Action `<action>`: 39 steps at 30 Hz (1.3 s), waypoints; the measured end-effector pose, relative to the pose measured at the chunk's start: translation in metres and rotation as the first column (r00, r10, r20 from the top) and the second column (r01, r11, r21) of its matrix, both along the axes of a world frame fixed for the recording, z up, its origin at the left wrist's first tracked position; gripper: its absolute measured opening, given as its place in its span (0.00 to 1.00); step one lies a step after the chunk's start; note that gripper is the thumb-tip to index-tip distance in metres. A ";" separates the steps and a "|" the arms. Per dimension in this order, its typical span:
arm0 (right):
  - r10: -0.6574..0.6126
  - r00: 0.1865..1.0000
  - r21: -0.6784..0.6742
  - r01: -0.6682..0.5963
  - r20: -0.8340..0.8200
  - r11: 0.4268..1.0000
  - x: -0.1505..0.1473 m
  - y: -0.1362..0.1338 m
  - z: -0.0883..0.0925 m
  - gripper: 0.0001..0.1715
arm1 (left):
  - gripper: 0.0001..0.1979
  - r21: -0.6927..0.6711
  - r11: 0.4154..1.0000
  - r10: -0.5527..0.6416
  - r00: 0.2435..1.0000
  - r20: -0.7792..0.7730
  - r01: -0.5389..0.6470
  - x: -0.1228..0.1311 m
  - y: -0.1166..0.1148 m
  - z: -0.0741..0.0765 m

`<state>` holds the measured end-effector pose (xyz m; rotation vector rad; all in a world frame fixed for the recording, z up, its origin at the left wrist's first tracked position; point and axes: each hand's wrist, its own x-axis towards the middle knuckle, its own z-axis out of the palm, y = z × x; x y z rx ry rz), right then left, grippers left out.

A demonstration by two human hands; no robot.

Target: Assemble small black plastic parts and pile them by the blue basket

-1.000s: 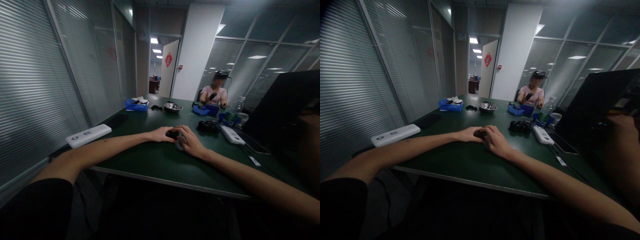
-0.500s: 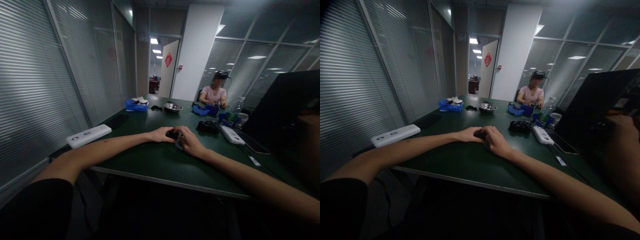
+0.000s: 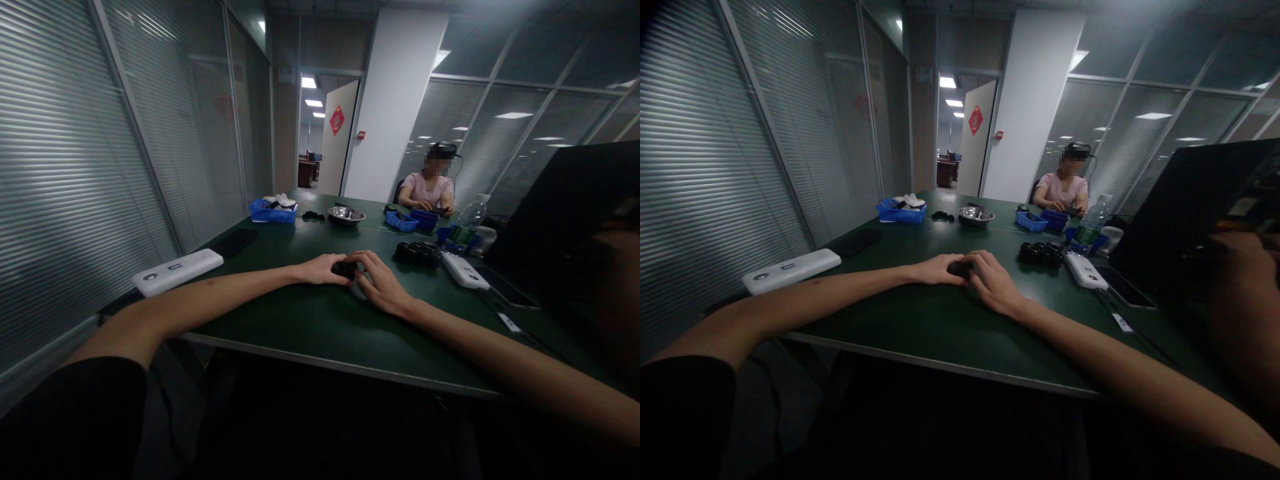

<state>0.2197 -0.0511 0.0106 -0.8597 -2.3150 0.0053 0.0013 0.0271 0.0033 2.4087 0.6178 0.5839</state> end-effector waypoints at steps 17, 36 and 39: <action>-0.057 0.998 0.046 0.056 0.013 0.997 -0.002 0.003 -0.003 0.17 | 0.34 0.012 1.000 0.006 1.000 -0.001 -0.006 -0.001 0.000 0.000; 0.030 0.998 0.058 -0.033 0.053 0.998 0.001 0.005 -0.004 0.24 | 0.33 0.008 1.000 -0.010 1.000 0.024 0.009 0.001 0.002 -0.002; 0.030 0.998 0.048 -0.032 0.048 0.998 0.001 0.004 -0.003 0.24 | 0.32 0.015 1.000 0.010 1.000 0.010 -0.010 0.000 0.002 -0.002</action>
